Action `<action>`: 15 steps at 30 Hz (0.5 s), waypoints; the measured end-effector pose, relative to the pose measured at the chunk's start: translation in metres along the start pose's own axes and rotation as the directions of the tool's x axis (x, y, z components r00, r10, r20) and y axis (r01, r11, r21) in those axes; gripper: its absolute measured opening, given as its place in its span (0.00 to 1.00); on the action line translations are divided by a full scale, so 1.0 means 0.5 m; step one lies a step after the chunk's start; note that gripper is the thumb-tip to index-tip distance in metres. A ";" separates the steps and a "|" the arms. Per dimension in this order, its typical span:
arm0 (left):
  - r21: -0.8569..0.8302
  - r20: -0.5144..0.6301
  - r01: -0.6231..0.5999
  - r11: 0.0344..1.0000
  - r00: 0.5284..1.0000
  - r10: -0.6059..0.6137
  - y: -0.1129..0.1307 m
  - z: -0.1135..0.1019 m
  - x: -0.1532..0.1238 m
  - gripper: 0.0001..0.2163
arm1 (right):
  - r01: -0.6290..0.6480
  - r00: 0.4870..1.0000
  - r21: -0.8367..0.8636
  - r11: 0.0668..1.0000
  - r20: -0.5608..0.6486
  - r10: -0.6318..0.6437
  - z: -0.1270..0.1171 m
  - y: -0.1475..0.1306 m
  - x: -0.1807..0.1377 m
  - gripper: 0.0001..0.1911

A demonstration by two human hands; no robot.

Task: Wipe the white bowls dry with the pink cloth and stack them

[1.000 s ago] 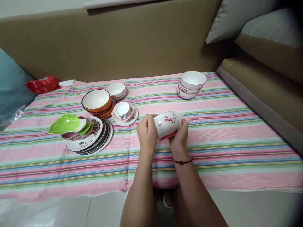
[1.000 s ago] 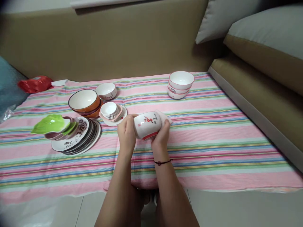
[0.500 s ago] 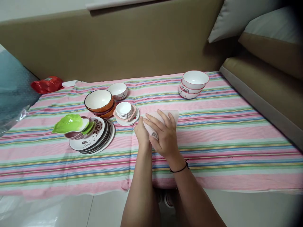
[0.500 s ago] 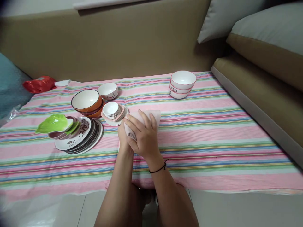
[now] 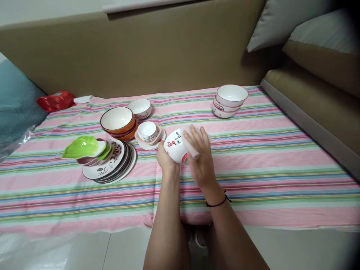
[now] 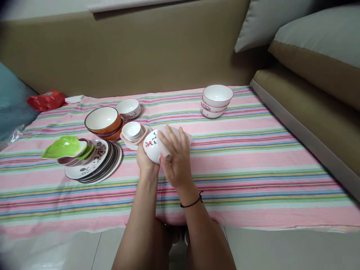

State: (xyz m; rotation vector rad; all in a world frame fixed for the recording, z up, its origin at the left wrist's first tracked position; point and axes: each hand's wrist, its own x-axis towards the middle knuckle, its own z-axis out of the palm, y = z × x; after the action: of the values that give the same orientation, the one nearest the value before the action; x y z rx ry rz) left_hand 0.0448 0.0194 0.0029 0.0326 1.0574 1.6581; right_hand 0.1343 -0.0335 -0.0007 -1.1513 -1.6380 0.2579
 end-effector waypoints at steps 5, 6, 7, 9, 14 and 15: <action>0.030 0.011 0.013 0.999 1.000 -0.013 0.003 0.000 0.005 0.07 | 0.067 0.996 -0.103 0.992 0.058 -0.061 0.004 -0.014 0.002 0.24; 0.019 0.046 0.017 1.000 0.999 -0.018 0.003 0.000 0.007 0.08 | 0.035 0.999 -0.054 0.998 0.014 -0.034 0.007 -0.009 0.003 0.24; 0.015 0.077 0.019 1.000 0.997 -0.020 0.002 -0.001 0.010 0.09 | -0.012 0.999 0.018 1.000 -0.044 0.013 0.010 -0.003 0.004 0.24; 0.027 0.113 0.002 1.000 0.994 -0.005 0.000 -0.002 0.014 0.10 | -0.139 0.973 0.219 0.966 -0.149 0.174 0.017 0.010 0.004 0.24; 0.174 0.101 -0.208 0.963 0.976 0.193 0.000 -0.003 0.002 0.11 | -0.230 0.921 0.331 0.915 -0.230 0.314 0.016 0.011 -0.003 0.26; 0.206 0.101 -0.228 0.952 0.972 0.211 0.001 -0.003 -0.003 0.12 | -0.177 0.948 0.215 0.960 -0.224 0.225 0.013 0.004 -0.005 0.26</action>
State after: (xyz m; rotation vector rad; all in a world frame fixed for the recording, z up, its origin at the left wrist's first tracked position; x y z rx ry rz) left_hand 0.0443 0.0174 0.0032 0.3679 1.2051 1.7161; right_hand 0.1299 -0.0321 -0.0059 -1.1530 -1.2498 0.3803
